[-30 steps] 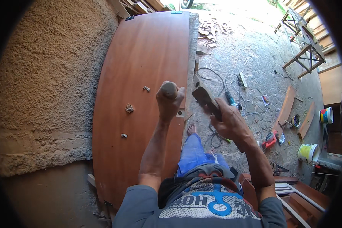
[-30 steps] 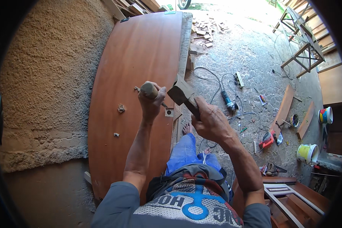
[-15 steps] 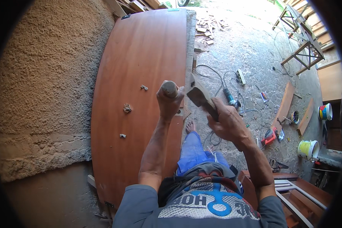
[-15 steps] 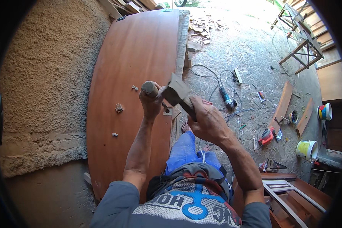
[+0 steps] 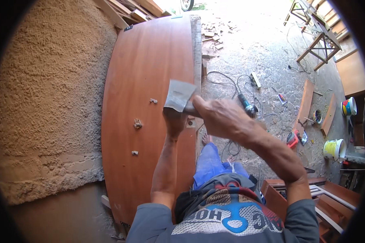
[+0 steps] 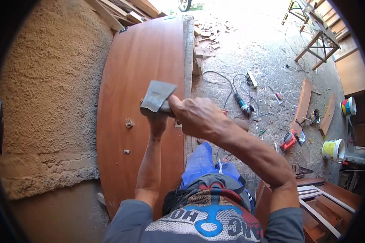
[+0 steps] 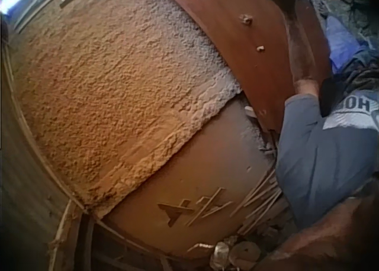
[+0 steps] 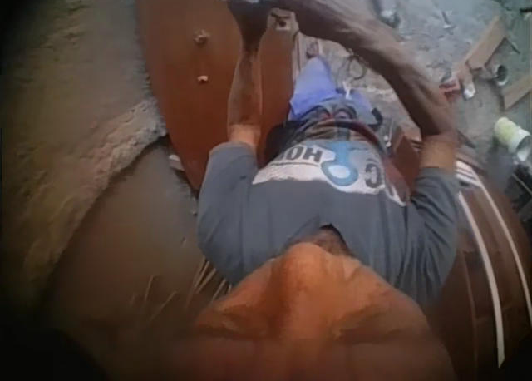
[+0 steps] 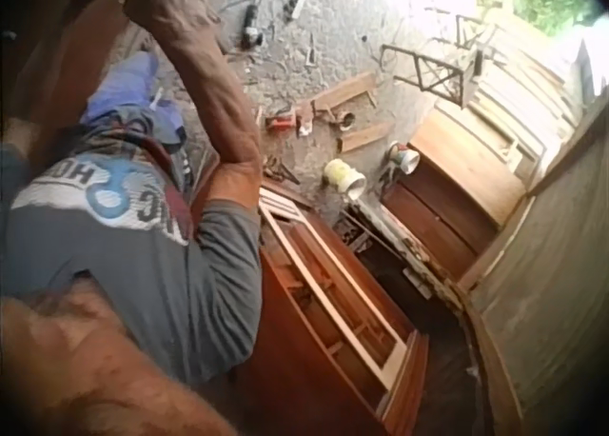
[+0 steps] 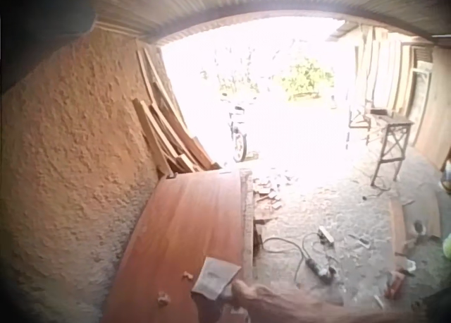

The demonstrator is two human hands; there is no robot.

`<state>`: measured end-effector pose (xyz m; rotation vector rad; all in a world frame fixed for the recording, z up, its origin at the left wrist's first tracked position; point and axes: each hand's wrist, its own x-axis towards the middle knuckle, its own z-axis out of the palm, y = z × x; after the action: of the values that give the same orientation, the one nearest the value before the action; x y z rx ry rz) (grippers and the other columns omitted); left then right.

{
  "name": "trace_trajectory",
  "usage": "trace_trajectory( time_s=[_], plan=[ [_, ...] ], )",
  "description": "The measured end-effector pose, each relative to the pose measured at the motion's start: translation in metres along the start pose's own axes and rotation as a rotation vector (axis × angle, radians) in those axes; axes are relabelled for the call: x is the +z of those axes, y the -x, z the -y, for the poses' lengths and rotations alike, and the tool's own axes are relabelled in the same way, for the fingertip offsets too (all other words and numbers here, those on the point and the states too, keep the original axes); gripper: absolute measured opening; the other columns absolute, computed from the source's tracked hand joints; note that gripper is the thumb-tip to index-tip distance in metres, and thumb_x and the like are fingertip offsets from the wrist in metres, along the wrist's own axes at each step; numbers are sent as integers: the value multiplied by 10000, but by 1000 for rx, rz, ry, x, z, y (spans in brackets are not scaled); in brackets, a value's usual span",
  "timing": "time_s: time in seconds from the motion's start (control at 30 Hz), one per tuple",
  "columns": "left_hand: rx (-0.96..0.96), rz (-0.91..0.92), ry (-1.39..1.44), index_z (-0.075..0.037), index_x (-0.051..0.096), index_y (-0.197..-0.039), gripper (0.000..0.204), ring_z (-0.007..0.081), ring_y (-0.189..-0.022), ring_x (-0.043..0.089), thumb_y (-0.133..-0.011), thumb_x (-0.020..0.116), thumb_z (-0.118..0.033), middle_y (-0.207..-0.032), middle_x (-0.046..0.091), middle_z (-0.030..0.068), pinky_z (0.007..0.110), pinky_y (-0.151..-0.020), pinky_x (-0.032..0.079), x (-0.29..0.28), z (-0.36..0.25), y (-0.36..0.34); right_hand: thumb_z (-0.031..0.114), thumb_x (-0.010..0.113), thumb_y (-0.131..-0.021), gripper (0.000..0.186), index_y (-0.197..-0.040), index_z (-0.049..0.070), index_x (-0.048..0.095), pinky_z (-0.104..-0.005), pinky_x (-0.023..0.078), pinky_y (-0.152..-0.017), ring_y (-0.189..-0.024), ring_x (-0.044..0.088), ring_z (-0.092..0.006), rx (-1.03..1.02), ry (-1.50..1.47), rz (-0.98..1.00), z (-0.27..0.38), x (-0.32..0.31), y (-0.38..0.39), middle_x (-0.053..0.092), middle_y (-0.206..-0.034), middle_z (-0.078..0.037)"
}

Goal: The person uses a chisel and a mallet to carve a rectangular recess into a large wooden door. They repeatedly strike the chisel to remove wood chips and refine the edges of the cutout.

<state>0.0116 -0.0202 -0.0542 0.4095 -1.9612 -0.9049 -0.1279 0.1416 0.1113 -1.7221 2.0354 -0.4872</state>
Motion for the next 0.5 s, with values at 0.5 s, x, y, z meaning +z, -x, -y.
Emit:
trace_trajectory(
  time_s=[0.5],
  plan=[
    [-373,210,283,-22,506,-1316,533,99,-931,621,-891,817,-103,-1032,591,33,253,-819,528,-6,-68,-35,129,722,-832,402,-1193,26,577,-413,482,-668,-660,579,-311,233,-586,-341,-41,40,78,581,-759,-156]
  ],
)
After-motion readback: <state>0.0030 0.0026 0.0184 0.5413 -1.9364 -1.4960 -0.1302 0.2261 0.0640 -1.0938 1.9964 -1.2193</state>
